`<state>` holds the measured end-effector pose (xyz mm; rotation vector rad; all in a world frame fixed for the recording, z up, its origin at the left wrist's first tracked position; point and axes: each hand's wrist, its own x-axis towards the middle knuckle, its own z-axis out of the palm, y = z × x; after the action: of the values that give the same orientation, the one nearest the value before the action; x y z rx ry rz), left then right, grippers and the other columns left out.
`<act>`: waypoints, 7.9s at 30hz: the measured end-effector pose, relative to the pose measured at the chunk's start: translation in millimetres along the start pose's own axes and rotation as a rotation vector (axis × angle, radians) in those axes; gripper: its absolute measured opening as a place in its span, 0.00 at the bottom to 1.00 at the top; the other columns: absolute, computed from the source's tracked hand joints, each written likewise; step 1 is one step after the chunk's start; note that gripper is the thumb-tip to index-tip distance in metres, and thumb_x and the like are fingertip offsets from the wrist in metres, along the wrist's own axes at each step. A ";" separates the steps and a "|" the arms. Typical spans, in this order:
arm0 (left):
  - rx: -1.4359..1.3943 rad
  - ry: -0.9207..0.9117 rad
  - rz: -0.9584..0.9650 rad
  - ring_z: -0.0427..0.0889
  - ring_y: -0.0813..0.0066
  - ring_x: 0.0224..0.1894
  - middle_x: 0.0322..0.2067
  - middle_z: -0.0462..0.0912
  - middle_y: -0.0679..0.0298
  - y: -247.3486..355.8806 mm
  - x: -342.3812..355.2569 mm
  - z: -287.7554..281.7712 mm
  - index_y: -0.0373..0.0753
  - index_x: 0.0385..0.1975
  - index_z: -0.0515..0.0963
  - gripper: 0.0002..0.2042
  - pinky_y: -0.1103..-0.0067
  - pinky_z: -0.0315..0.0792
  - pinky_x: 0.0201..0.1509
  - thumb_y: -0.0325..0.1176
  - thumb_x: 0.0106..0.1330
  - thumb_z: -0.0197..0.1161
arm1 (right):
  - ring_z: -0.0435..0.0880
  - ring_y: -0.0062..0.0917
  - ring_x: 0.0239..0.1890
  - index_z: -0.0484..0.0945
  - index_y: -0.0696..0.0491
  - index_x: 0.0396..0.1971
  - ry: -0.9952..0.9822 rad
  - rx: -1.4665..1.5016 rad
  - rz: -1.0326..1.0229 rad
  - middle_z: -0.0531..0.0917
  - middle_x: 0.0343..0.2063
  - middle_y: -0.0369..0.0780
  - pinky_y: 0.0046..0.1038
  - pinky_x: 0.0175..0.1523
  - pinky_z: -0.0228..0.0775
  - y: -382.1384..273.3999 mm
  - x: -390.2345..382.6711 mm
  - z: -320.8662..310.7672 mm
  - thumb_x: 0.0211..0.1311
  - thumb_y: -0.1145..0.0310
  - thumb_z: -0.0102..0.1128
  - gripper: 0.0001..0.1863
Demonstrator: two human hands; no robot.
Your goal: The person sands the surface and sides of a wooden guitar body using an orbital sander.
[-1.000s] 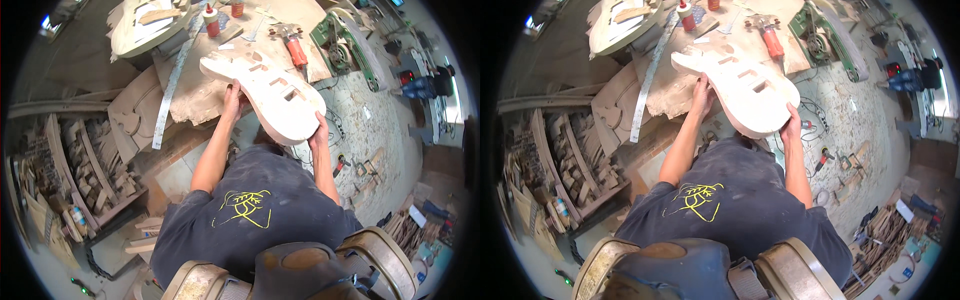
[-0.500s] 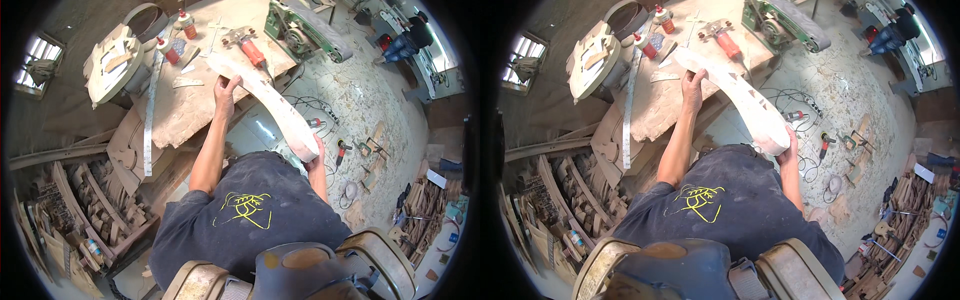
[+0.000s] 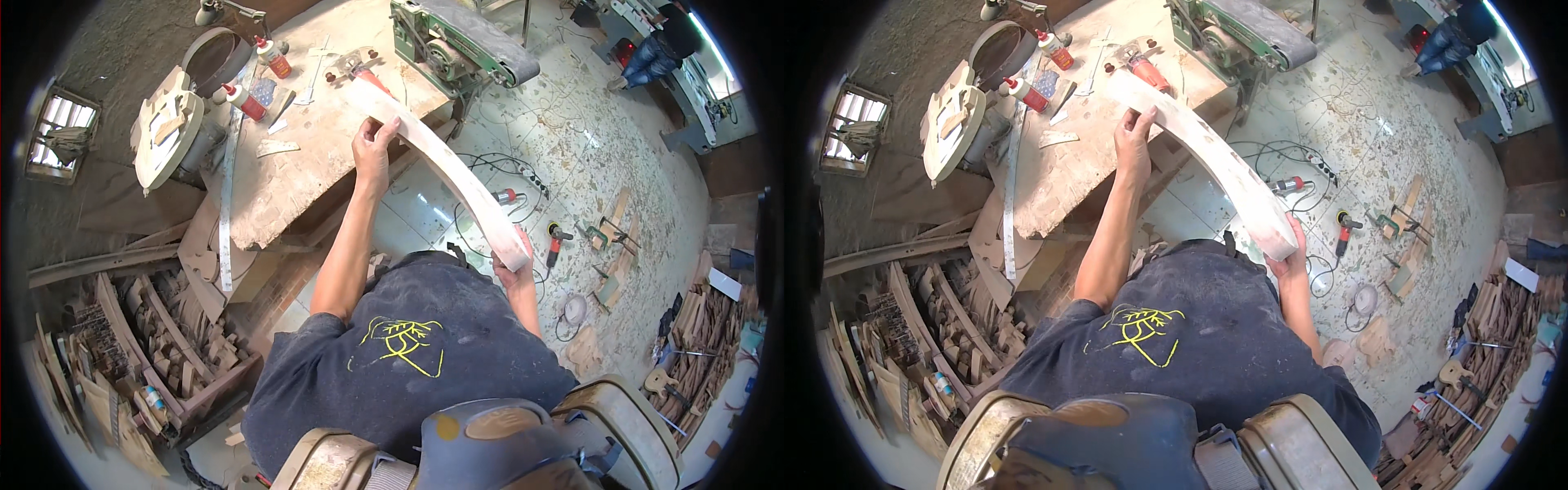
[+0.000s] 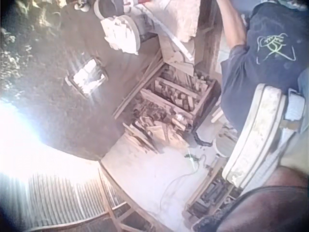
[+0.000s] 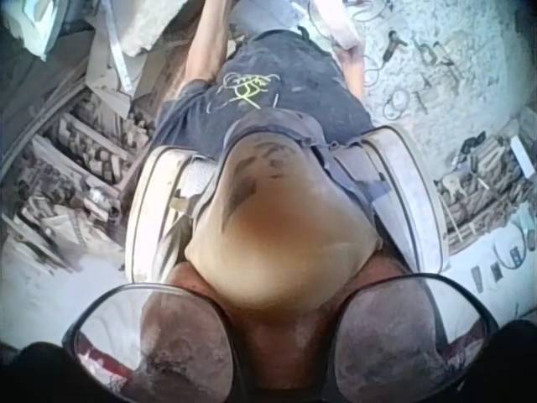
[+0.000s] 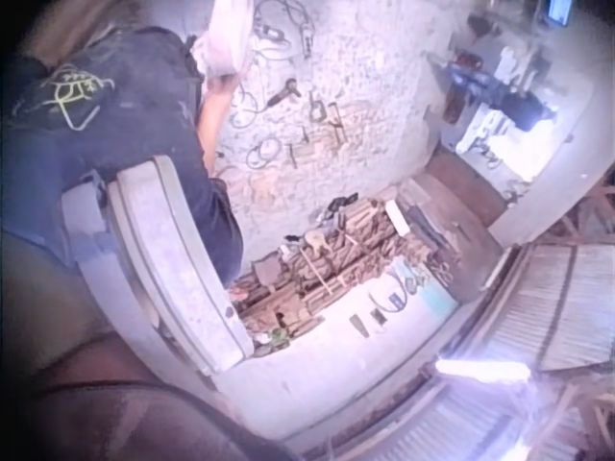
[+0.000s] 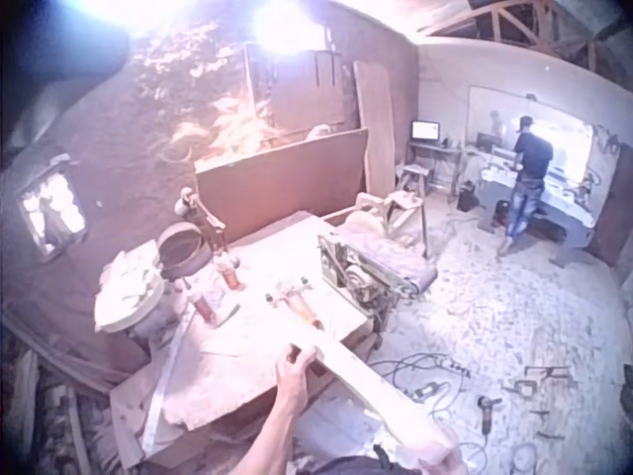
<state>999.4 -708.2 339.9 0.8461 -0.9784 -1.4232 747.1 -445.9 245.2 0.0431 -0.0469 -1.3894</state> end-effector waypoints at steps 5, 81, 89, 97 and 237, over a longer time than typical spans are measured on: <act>-0.197 0.081 -0.068 0.78 0.74 0.55 0.54 0.80 0.63 14.2 25.0 9.5 0.36 0.57 0.75 0.20 0.74 0.73 0.60 0.39 0.70 0.66 | 0.81 0.40 0.61 0.71 0.60 0.66 0.527 -0.460 -0.309 0.80 0.61 0.48 0.44 0.68 0.71 16.4 23.7 61.3 0.76 0.52 0.48 0.30; -0.070 -0.357 -0.148 0.87 0.63 0.45 0.49 0.84 0.52 49.0 77.2 0.1 0.31 0.60 0.72 0.23 0.69 0.82 0.52 0.40 0.72 0.59 | 0.86 0.24 0.46 0.77 0.60 0.54 0.264 -1.169 -0.523 0.85 0.47 0.41 0.27 0.53 0.79 -41.3 92.0 151.8 0.64 0.62 0.72 0.25; -0.377 -0.243 -0.064 0.74 0.56 0.66 0.65 0.74 0.56 1.4 53.3 16.0 0.39 0.71 0.63 0.32 0.57 0.74 0.67 0.58 0.79 0.44 | 0.87 0.31 0.48 0.80 0.52 0.49 0.272 -1.807 -0.601 0.87 0.42 0.39 0.31 0.54 0.79 22.5 54.6 173.4 0.55 0.66 0.77 0.22; -0.907 -0.552 0.456 0.73 0.62 0.61 0.54 0.77 0.60 -35.4 74.8 33.0 0.42 0.61 0.70 0.24 0.62 0.62 0.72 0.53 0.76 0.54 | 0.82 0.41 0.60 0.83 0.51 0.36 -0.454 -2.479 -0.990 0.87 0.44 0.37 0.44 0.63 0.78 41.4 66.0 156.0 0.43 0.72 0.71 0.16; 1.562 -0.384 0.072 0.45 0.36 0.78 0.77 0.49 0.42 -86.2 -25.2 -265.0 0.38 0.75 0.59 0.40 0.45 0.45 0.77 0.58 0.70 0.58 | 0.86 0.26 0.30 0.76 0.57 0.59 0.781 -2.043 0.507 0.87 0.38 0.46 0.27 0.37 0.76 113.2 125.3 -165.6 0.70 0.48 0.62 0.29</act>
<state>1210.2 -708.1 155.9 1.5815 -2.4459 -0.5121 890.5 -548.3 87.4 -1.0339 1.8300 -0.3224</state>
